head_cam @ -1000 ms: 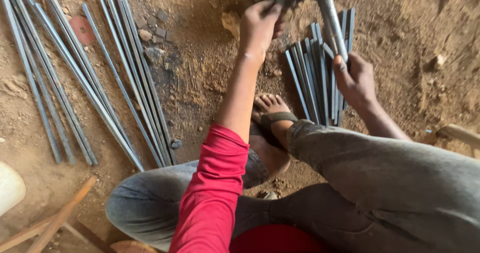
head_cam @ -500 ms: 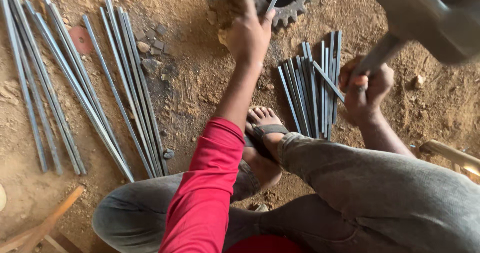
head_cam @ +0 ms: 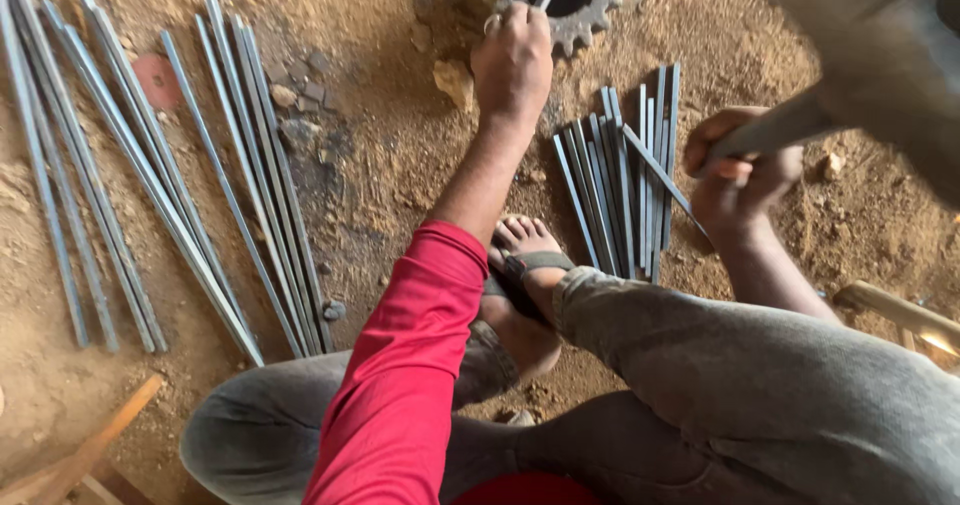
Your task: The person sits on the ground and repeatedly strikes metal rods with a hammer. They hold the rods against a large metal gear to shape or flatten the ends, then place the finished pieces into a pile.
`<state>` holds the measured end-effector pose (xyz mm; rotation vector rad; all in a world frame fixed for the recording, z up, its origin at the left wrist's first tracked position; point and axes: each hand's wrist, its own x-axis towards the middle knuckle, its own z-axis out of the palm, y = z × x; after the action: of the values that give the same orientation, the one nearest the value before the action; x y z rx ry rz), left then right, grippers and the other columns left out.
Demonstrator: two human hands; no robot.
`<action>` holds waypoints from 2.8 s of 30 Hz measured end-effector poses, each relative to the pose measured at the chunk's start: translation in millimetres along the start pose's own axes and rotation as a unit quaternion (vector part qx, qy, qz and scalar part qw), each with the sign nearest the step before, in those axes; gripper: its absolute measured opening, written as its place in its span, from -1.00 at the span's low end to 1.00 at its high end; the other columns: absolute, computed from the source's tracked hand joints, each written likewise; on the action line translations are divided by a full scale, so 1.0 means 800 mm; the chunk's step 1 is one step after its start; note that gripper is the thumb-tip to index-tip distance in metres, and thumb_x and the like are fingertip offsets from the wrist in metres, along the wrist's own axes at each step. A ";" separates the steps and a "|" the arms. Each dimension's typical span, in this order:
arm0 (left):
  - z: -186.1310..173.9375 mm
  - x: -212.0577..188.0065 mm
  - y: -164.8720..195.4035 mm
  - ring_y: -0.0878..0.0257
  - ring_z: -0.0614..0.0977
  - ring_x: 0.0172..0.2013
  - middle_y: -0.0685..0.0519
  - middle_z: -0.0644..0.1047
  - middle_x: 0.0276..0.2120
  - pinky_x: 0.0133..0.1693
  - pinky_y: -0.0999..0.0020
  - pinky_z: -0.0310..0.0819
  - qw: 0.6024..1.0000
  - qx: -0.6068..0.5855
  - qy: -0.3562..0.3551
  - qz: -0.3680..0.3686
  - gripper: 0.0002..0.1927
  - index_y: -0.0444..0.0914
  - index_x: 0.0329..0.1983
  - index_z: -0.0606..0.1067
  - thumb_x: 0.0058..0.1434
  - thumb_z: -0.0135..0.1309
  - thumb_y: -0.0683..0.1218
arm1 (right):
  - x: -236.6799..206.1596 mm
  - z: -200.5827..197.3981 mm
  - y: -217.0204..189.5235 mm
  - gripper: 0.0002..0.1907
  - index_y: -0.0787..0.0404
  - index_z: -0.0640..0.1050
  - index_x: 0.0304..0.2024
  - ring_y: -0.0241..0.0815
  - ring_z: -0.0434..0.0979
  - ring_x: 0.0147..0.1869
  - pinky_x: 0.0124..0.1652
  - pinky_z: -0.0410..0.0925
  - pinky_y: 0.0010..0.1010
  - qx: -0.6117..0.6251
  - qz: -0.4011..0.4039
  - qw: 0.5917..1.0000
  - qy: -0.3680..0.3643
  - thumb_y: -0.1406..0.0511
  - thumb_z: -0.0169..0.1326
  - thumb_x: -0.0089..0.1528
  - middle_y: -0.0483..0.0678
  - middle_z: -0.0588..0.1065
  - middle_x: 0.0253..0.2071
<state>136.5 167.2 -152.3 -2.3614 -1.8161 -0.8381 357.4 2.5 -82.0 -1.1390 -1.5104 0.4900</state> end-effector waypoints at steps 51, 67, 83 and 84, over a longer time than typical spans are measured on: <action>-0.156 0.001 0.001 0.07 0.74 -0.17 -0.25 0.65 -0.07 -0.09 0.19 0.73 0.266 -0.898 -0.227 -0.268 -0.62 -0.36 0.29 0.44 0.47 0.14 -0.13 | -0.046 0.044 0.031 -0.52 0.37 0.49 -0.18 -0.25 0.38 -0.65 -0.70 0.29 -0.36 -0.205 0.374 0.882 -0.202 0.07 -0.13 0.55 -0.01 0.44 -0.58; -0.135 -0.022 -0.006 0.25 0.67 -0.45 -0.06 0.64 -0.38 -0.38 0.38 0.65 0.360 -0.838 -0.274 -0.304 -0.77 -0.38 -0.06 0.59 0.47 0.05 -0.10 | -0.051 0.030 0.021 -0.51 0.25 0.46 -0.22 -0.40 0.31 -0.49 -0.53 0.21 -0.51 -0.031 0.422 0.896 -0.137 -0.01 -0.05 0.55 -0.18 0.38 -0.48; -0.017 -0.052 0.028 0.43 0.25 -0.84 0.22 0.42 -0.77 -0.81 0.44 0.07 0.934 -0.189 -0.152 -0.263 -0.60 -0.13 -0.50 0.54 0.43 -0.03 0.09 | 0.020 -0.003 0.054 -0.55 0.14 0.42 -0.30 -0.33 0.38 -0.61 -0.62 0.28 -0.41 -0.115 0.046 0.983 -0.134 -0.01 -0.19 0.50 -0.14 0.39 -0.55; -0.020 -0.052 0.029 0.44 0.25 -0.84 0.23 0.41 -0.76 -0.82 0.45 0.06 0.939 -0.192 -0.139 -0.250 -0.62 -0.14 -0.49 0.54 0.42 -0.03 0.08 | 0.025 -0.004 0.056 -0.60 0.19 0.42 -0.25 -0.34 0.37 -0.62 -0.65 0.27 -0.42 -0.149 0.125 0.965 -0.179 0.04 -0.13 0.50 -0.16 0.39 -0.56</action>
<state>144.2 117.4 -150.6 -2.3515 -2.6613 -1.0257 379.5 38.9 -106.9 -1.5505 -1.8039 0.6842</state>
